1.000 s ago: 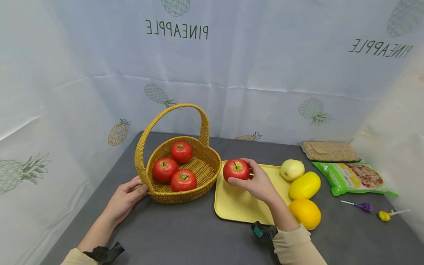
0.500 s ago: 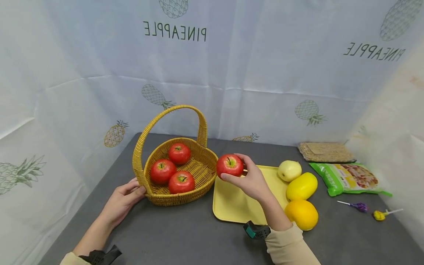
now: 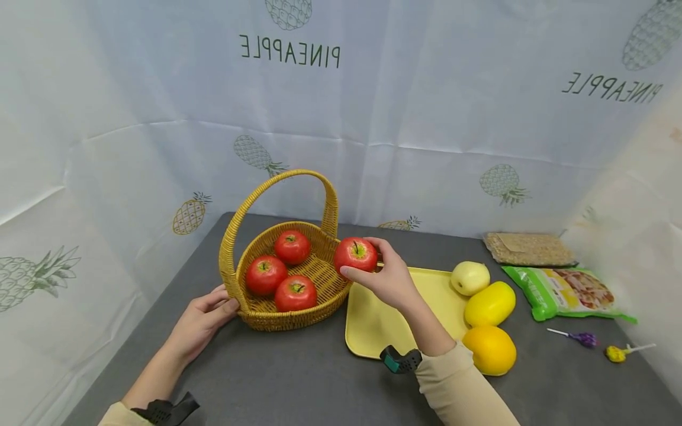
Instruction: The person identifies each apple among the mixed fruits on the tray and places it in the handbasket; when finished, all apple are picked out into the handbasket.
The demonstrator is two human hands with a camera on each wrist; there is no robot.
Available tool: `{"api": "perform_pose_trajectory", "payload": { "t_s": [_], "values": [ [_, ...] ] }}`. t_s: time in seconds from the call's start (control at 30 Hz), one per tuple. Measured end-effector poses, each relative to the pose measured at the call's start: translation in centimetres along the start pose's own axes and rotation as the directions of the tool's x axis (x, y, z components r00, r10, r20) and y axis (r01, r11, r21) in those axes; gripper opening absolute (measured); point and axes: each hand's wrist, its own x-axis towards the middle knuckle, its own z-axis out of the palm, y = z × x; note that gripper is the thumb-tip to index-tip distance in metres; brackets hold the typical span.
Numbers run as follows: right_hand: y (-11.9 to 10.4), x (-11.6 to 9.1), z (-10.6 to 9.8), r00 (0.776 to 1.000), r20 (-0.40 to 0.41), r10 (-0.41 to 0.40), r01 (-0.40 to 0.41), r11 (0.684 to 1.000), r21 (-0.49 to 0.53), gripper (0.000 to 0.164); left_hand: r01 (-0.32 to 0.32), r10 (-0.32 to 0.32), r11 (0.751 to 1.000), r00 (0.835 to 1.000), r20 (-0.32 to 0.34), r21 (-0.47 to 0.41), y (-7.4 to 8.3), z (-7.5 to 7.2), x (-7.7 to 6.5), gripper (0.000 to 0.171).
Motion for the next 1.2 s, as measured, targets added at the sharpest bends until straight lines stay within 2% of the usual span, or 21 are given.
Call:
{"api": "perform_pose_trajectory", "payload": {
  "t_s": [0.3, 0.43, 0.7, 0.9, 1.2],
  "values": [
    [-0.6, 0.9, 0.9, 0.998, 0.032, 0.047, -0.047, 0.999, 0.001, 0.077, 0.004, -0.004, 1.000, 1.000, -0.001, 0.007, -0.2, 0.0, 0.1, 0.023],
    [-0.8, 1.2, 1.2, 0.998, 0.045, 0.042, -0.042, 0.999, -0.008, 0.078, 0.007, -0.007, 1.000, 1.000, 0.003, 0.004, -0.2, 0.0, 0.2, 0.024],
    [-1.6, 1.8, 2.4, 0.997, 0.076, 0.021, -0.014, 0.996, -0.092, 0.083, 0.017, -0.017, 1.000, 1.000, -0.002, -0.003, -0.2, 0.0, 0.2, 0.022],
    [-2.1, 2.3, 3.3, 0.997, 0.077, -0.003, 0.015, 0.989, -0.147, 0.080, 0.006, -0.006, 1.000, 1.000, -0.003, -0.008, -0.4, 0.0, 0.2, 0.023],
    [-2.6, 3.2, 4.2, 0.987, 0.151, -0.057, 0.095, 0.961, -0.260, 0.076, 0.002, -0.002, 1.000, 1.000, 0.002, -0.018, -0.3, -0.1, 0.1, 0.023]
  ]
}}
